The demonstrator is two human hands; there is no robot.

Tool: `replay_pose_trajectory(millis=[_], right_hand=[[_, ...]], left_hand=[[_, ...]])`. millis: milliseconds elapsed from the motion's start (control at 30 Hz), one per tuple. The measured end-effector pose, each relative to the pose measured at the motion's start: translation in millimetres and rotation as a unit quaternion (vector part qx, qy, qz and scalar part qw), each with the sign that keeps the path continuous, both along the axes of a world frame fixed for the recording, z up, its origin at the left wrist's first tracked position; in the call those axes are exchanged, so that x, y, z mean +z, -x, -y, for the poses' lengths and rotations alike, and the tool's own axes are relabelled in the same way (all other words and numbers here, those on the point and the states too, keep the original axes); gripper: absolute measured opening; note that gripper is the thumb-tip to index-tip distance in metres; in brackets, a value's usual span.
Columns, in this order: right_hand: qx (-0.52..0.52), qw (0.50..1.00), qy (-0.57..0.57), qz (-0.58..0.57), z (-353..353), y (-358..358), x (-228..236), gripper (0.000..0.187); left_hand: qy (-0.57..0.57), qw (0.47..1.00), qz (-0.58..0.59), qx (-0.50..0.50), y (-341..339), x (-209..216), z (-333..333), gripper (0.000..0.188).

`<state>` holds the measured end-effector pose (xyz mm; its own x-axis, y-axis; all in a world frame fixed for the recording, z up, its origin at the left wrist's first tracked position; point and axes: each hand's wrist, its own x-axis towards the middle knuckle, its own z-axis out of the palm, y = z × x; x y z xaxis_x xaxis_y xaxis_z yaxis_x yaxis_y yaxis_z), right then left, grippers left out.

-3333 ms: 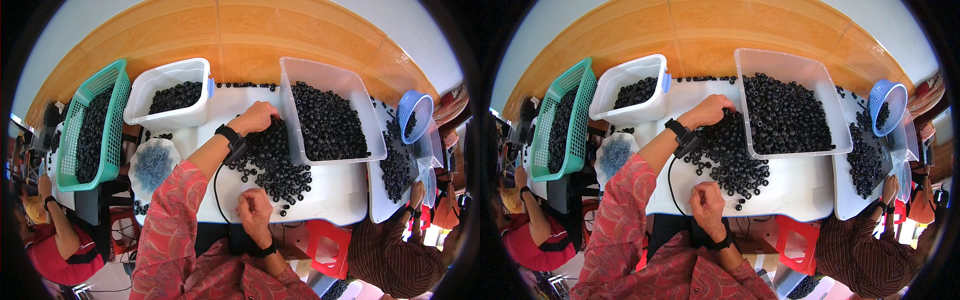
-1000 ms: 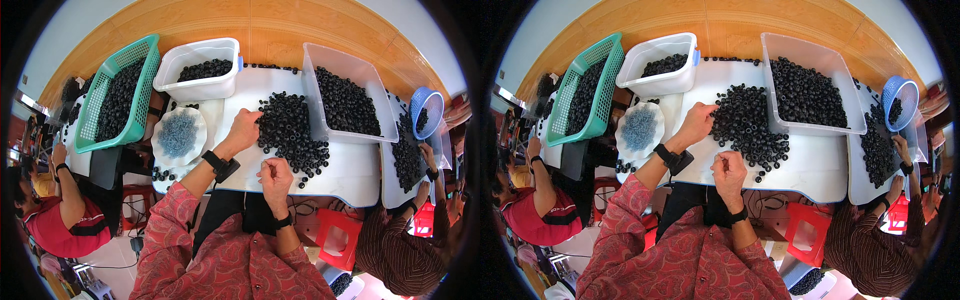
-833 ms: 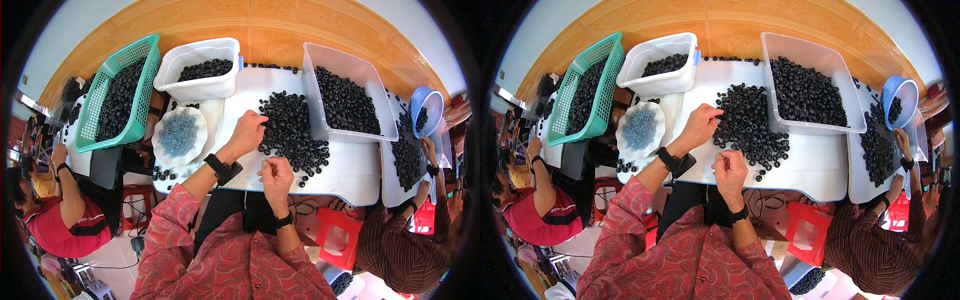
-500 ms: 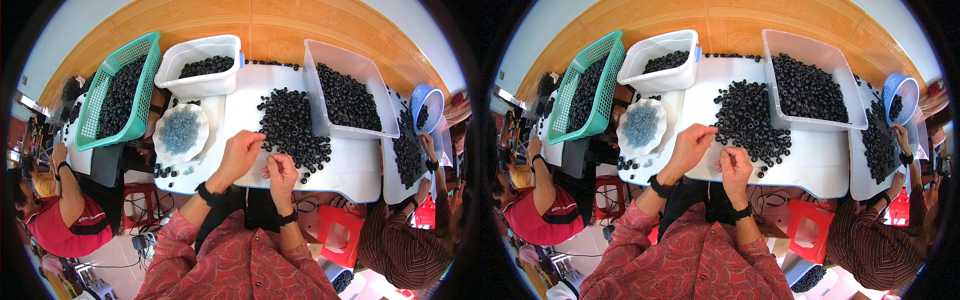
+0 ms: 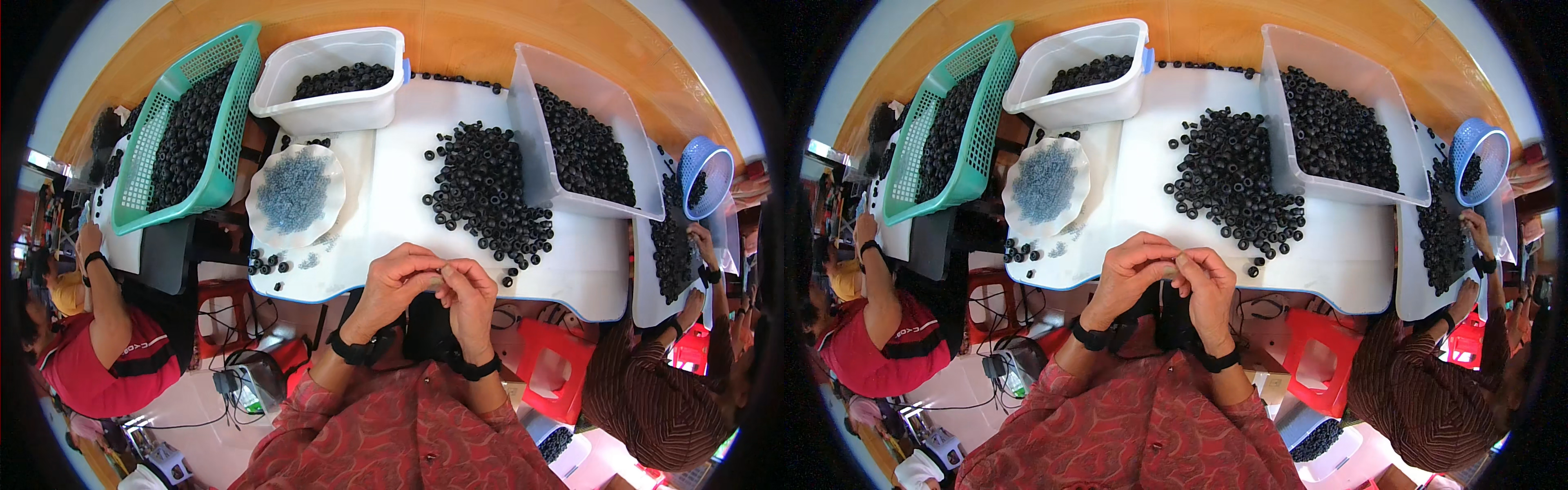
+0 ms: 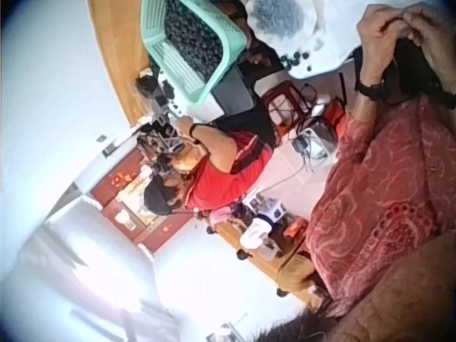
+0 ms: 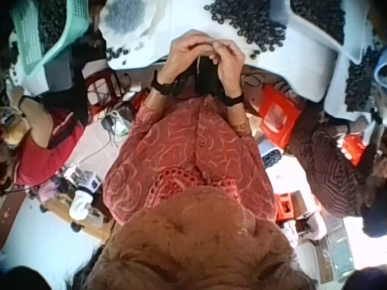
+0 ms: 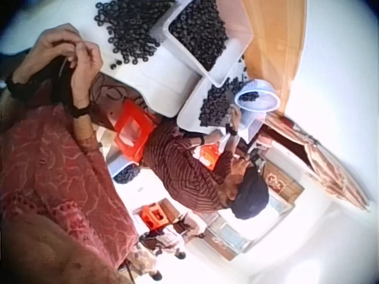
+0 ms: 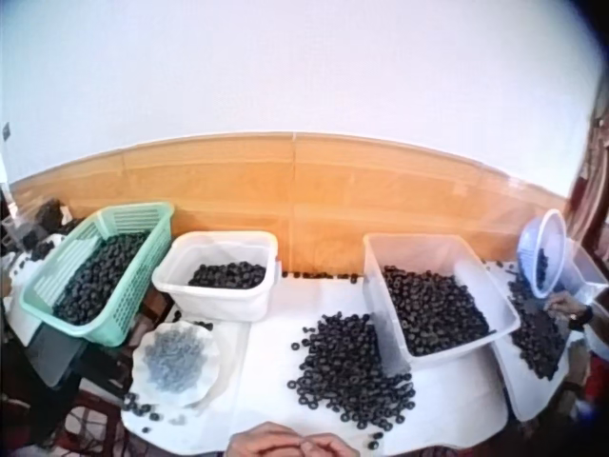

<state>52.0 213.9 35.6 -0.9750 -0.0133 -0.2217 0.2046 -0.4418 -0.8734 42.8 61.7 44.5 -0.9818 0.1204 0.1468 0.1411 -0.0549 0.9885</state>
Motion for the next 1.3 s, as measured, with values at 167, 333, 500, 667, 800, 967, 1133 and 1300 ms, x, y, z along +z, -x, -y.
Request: replay_pose_trajectory(millis=[167,333,500,667,800,967,1133,1300], right_hand=[[0.009,0.999,-0.032,-0.023,2.7,-1.2,7.2,0.009],[0.010,0.998,-0.056,-0.038,4.9,-2.7,6.3,0.013],[0.012,0.997,-0.056,-0.043,10.1,-1.6,9.1,0.012],[0.018,0.995,-0.074,-0.060,12.9,1.0,6.8,0.012],[0.031,0.994,-0.092,-0.052,14.9,2.7,6.6,0.011],[0.036,0.994,-0.094,-0.046,18.9,5.6,8.3,0.009],[0.006,0.968,-0.234,-0.092,17.7,13.0,2.9,0.005],[-0.083,0.861,-0.460,-0.200,7.5,34.0,4.1,0.010]], left_hand=[[-0.001,1.000,0.004,0.003,0.0,-5.4,4.0,0.019],[-0.062,0.996,0.058,0.001,0.2,-8.1,5.8,0.017],[-0.106,0.992,0.072,-0.009,0.4,-8.3,9.7,0.017],[-0.106,0.990,0.089,-0.014,2.7,-10.7,12.0,0.016],[-0.126,0.986,0.109,-0.017,2.5,-13.7,13.9,0.016],[-0.136,0.982,0.126,-0.015,3.3,-14.5,16.9,0.014],[-0.168,0.973,0.159,-0.011,4.3,-19.9,18.6,0.012],[-0.179,0.971,0.160,0.008,4.9,-19.7,19.5,0.014]])
